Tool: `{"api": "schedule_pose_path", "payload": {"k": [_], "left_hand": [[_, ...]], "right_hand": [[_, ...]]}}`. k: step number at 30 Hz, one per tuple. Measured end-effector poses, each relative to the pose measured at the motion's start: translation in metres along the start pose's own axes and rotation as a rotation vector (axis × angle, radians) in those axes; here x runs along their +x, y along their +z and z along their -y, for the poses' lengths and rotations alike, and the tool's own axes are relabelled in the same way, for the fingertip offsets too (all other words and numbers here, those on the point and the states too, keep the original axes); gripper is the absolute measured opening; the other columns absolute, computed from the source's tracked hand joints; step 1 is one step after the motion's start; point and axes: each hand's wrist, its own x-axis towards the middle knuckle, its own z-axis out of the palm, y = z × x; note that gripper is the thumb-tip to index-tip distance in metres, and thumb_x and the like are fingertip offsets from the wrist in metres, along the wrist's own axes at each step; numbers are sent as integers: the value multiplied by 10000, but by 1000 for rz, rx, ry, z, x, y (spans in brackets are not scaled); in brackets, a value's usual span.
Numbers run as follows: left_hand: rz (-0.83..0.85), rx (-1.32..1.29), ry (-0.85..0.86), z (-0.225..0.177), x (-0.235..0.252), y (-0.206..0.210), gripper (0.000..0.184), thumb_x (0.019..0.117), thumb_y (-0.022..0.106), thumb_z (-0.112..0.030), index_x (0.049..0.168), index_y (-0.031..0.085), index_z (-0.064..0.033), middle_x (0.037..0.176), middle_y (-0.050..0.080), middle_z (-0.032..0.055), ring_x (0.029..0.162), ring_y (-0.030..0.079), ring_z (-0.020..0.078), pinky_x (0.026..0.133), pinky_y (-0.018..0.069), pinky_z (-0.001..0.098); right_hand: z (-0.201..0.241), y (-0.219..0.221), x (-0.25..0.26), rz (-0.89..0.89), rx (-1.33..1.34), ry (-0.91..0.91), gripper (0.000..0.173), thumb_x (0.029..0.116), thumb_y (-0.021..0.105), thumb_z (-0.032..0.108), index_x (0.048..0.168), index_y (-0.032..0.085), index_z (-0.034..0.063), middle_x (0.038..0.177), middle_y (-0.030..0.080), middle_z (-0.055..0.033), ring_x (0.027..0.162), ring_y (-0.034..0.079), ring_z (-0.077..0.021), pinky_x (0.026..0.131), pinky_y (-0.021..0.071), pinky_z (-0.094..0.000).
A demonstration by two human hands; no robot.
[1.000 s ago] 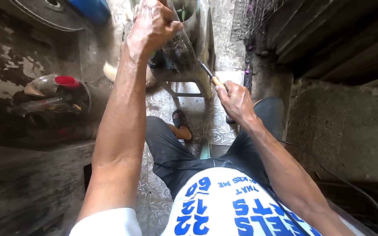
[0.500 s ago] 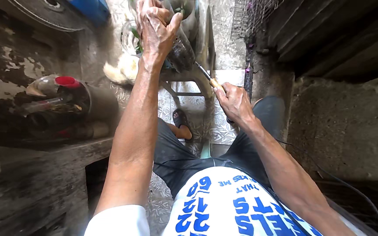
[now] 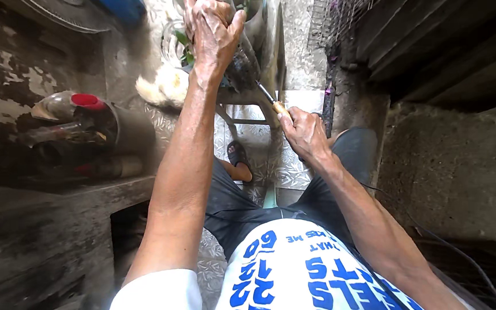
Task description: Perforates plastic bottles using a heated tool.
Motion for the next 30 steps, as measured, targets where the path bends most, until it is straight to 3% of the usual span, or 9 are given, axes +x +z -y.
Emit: {"api": "schedule_pose_path", "payload": {"k": [10,13,17,22,26,28,30], "left_hand": [[30,46,19,2,3,3,391,981,545,-436,843,713,-110,915,720,90,990,673,285,955,453,527],[71,28,31,-5,1,0,379,984,560,-420,894,737,-97,974,731,114,1046,671,308,1002,445,541],[10,79,49,-13,2,4,357,954,565,-400,845,738,-107,947,738,111,1033,679,307,979,461,524],[17,91,9,-13,3,6,371,949,589,-453,930,776,-133,1120,722,118,1225,593,336,1085,409,511],[52,29,20,-13,3,2,413,947,618,-523,946,783,-144,1183,693,134,1264,562,336,1107,397,518],[109,2,21,-15,2,-8,481,961,582,-569,964,778,-129,1216,673,143,1288,544,330,1126,383,515],[162,-44,27,-16,2,-20,512,988,546,-553,991,758,-87,1202,672,151,1262,565,309,1133,379,494]], "right_hand": [[10,-4,12,33,-44,12,425,1061,426,409,899,638,78,744,633,-118,733,666,-321,630,479,-535],[13,-4,16,49,-52,15,428,1058,431,411,899,648,78,765,647,-120,758,674,-324,643,488,-543],[16,-5,18,67,-58,31,429,1064,430,409,894,637,74,773,645,-128,777,678,-329,657,490,-549],[14,2,19,54,-80,20,442,1069,402,430,942,640,81,796,660,-132,803,690,-339,666,497,-547],[5,-9,6,76,-65,7,451,1067,413,434,988,665,68,815,673,-149,800,690,-360,676,506,-575],[-6,-15,-6,76,-55,8,464,1065,409,457,987,661,75,787,655,-147,760,677,-358,649,499,-579],[-20,-20,-24,19,-4,-36,477,1079,409,478,944,633,79,696,589,-135,616,618,-344,528,458,-553]]}}
